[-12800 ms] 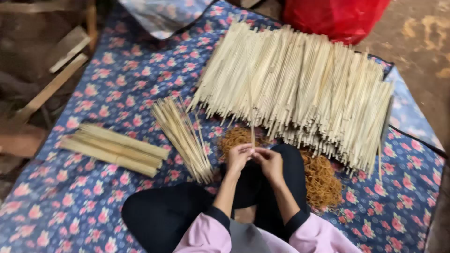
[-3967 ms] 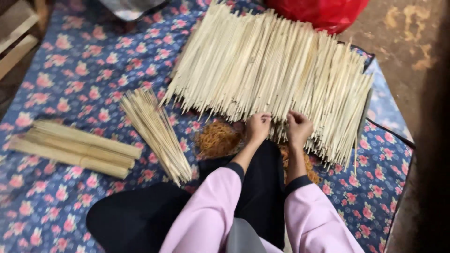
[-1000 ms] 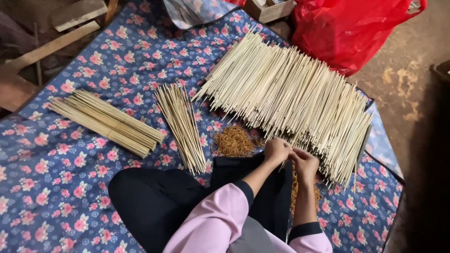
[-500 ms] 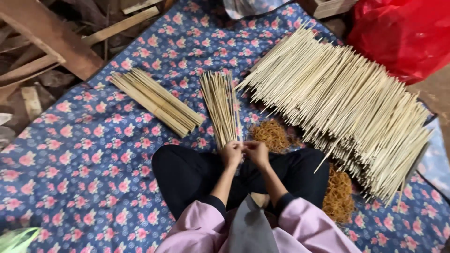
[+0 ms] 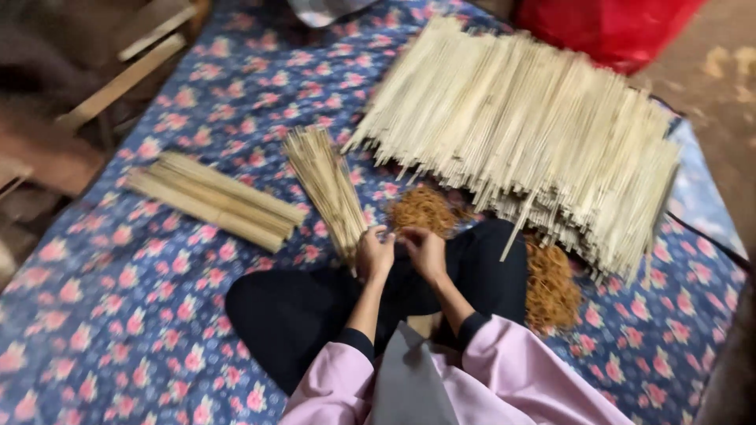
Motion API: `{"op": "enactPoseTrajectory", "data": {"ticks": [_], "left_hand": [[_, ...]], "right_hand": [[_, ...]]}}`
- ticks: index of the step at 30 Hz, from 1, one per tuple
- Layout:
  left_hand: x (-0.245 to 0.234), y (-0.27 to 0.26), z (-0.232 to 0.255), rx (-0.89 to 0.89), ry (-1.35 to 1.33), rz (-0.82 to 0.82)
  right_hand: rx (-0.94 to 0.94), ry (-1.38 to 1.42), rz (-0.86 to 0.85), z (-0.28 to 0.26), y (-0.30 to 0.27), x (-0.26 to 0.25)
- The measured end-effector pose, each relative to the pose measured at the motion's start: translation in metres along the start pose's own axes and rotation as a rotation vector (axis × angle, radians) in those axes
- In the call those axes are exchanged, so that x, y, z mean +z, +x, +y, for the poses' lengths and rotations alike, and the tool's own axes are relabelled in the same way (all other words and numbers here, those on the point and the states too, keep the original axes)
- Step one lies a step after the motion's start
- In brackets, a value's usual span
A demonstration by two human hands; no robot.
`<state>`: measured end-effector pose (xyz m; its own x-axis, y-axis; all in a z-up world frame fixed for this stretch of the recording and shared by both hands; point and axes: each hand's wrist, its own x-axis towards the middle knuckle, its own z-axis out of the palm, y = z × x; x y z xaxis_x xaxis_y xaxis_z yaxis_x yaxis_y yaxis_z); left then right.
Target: Bundling thin wooden sticks together using rubber bands
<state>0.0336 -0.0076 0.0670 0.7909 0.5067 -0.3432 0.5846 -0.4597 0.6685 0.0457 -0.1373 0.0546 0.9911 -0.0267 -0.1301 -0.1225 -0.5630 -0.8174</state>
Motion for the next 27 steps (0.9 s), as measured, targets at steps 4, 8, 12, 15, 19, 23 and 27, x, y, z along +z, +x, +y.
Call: {"op": "enactPoseTrajectory", "data": {"ticks": [4, 8, 12, 15, 19, 23, 27], "left_hand": [[0.066, -0.010, 0.063, 0.146, -0.108, -0.159], [0.140, -0.020, 0.119, 0.372, -0.198, -0.249], [0.212, -0.004, 0.153, 0.389, -0.010, -0.356], [0.236, -0.004, 0.173, 0.301, 0.017, -0.449], [0.260, -0.008, 0.186, 0.242, -0.006, -0.478], [0.229, -0.026, 0.214, 0.230, -0.032, -0.429], [0.208, -0.041, 0.227, 0.441, -0.006, -0.344]], "right_hand": [[-0.050, -0.005, 0.379, 0.024, -0.003, -0.091], [-0.015, -0.157, 0.654, 0.056, -0.001, -0.156], [0.408, -0.013, 0.505, 0.091, 0.022, -0.176], [0.465, 0.050, 0.528, 0.103, 0.037, -0.193], [0.491, 0.130, 0.557, 0.077, 0.050, -0.223], [0.436, 0.037, 0.546, 0.074, 0.072, -0.240], [0.449, -0.018, 0.513, 0.083, 0.101, -0.240]]}}
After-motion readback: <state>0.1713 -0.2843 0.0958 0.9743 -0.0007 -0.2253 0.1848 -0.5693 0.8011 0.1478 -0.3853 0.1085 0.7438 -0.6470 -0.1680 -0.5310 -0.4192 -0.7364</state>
